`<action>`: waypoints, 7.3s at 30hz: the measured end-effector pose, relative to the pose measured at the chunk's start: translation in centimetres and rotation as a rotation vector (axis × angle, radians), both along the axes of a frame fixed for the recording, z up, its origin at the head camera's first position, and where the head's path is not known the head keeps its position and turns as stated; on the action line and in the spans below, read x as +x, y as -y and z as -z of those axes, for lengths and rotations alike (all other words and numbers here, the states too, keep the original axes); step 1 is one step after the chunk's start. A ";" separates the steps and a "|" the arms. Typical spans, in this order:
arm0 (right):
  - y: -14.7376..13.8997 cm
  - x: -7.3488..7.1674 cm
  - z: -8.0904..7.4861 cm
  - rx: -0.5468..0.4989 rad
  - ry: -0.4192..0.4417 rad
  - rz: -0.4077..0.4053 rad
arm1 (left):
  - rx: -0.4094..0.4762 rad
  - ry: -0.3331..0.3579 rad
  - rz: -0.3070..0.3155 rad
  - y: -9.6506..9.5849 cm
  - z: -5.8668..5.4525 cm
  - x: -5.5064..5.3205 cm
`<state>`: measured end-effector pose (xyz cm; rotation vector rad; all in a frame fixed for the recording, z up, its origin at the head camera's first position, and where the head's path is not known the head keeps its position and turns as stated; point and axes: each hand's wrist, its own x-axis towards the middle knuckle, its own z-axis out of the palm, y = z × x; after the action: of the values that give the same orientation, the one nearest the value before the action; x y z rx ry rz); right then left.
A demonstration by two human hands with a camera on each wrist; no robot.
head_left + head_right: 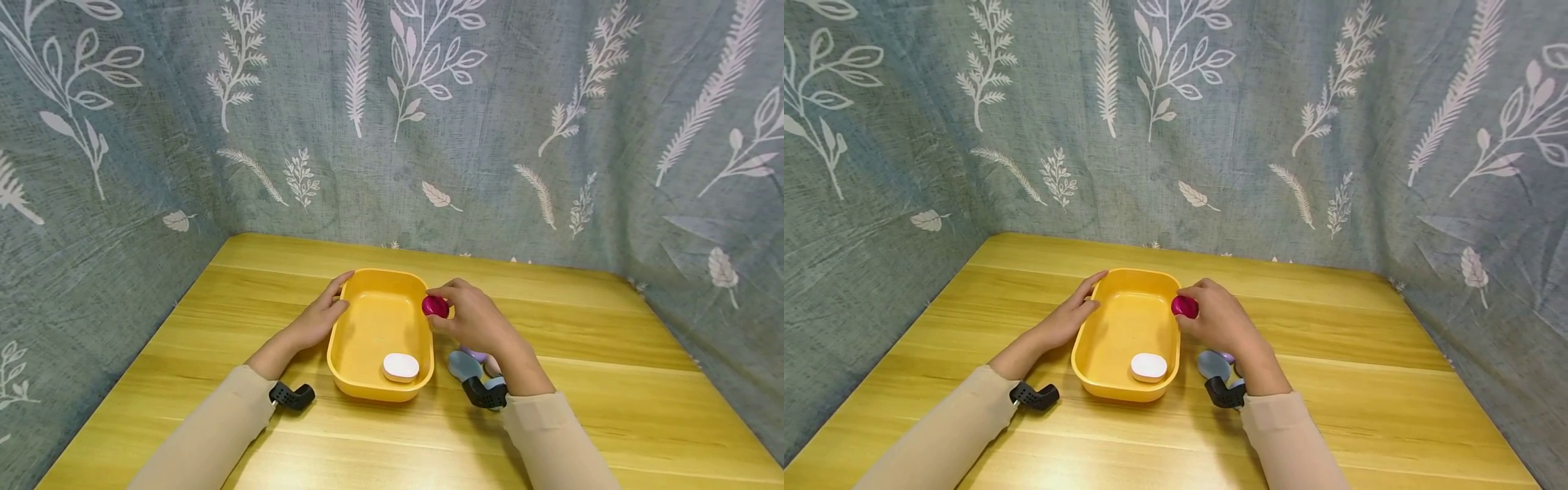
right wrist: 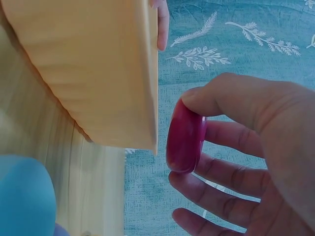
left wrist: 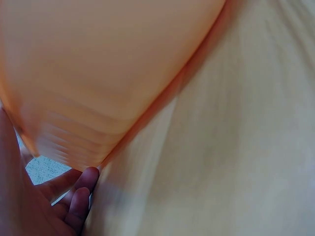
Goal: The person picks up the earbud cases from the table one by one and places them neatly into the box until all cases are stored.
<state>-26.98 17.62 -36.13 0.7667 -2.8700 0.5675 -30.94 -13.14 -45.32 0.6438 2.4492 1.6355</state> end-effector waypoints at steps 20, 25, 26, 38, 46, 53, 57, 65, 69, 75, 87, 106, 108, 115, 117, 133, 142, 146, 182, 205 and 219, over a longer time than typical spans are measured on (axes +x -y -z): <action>0.8 0.7 -0.2 -0.036 -0.050 -0.066 | 0.010 0.008 0.012 -0.2 -0.4 0.3; 1.2 0.8 -0.1 -0.028 -0.052 -0.085 | 0.007 0.018 0.026 -0.2 -1.1 0.9; 1.3 0.8 -0.1 -0.025 -0.052 -0.087 | 0.003 0.016 0.023 -0.2 -1.1 0.9; 1.9 0.8 0.3 -0.009 -0.050 -0.101 | -0.003 0.000 -0.001 -0.3 -0.3 0.3; 2.2 1.0 0.5 0.010 -0.043 -0.099 | -0.010 -0.003 0.010 -0.2 -0.3 0.3; 2.5 1.0 0.8 0.024 -0.041 -0.115 | -0.013 0.033 0.018 -0.2 -1.0 0.5; 2.6 1.0 0.9 0.027 -0.035 -0.116 | -0.021 0.026 0.012 -0.2 -0.9 0.5; 3.0 1.1 1.2 0.044 -0.023 -0.118 | -0.025 -0.025 -0.013 -0.2 -0.2 0.2; 3.2 1.2 1.4 0.044 -0.006 -0.108 | -0.025 -0.024 -0.019 -0.2 -0.1 0.2; 3.2 1.1 1.6 0.035 0.018 -0.112 | -0.025 -0.014 -0.016 -0.3 -0.3 0.2; 3.5 1.1 1.9 0.061 0.038 -0.108 | -0.021 0.004 0.014 -0.2 -1.1 0.7; 3.8 1.0 2.1 0.108 0.044 -0.121 | -0.015 0.007 -0.012 0.0 0.0 -0.1; 3.9 1.0 2.2 0.110 0.048 -0.123 | -0.011 0.007 -0.008 0.0 0.0 -0.1; 3.9 1.0 2.3 0.128 0.063 -0.130 | -0.007 0.005 -0.007 -0.1 -0.2 0.0; 4.0 1.0 2.4 0.137 0.068 -0.126 | -0.005 0.007 -0.007 -0.1 -0.2 0.0; 4.2 0.9 2.7 0.185 0.072 -0.130 | 0.012 0.013 -0.003 -0.1 -0.2 0.2; 4.3 0.9 2.7 0.198 0.078 -0.134 | -0.016 0.019 -0.024 -0.1 -0.2 0.0; 4.3 0.8 2.7 0.201 0.080 -0.142 | -0.017 0.019 -0.021 -0.1 -0.2 -0.1; 4.6 0.7 2.8 0.216 0.156 -0.103 | -0.008 0.012 -0.010 -0.1 -0.4 0.1; 4.7 0.7 3.0 0.206 0.161 -0.054 | -0.014 0.012 -0.014 0.0 -0.1 -0.1; 4.5 0.7 3.1 0.174 0.171 -0.055 | -0.014 0.007 -0.008 -0.2 -0.3 0.0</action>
<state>-26.33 13.09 -39.21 0.8639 -3.0969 0.4121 -30.98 -12.99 -44.98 0.6262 2.4591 1.6184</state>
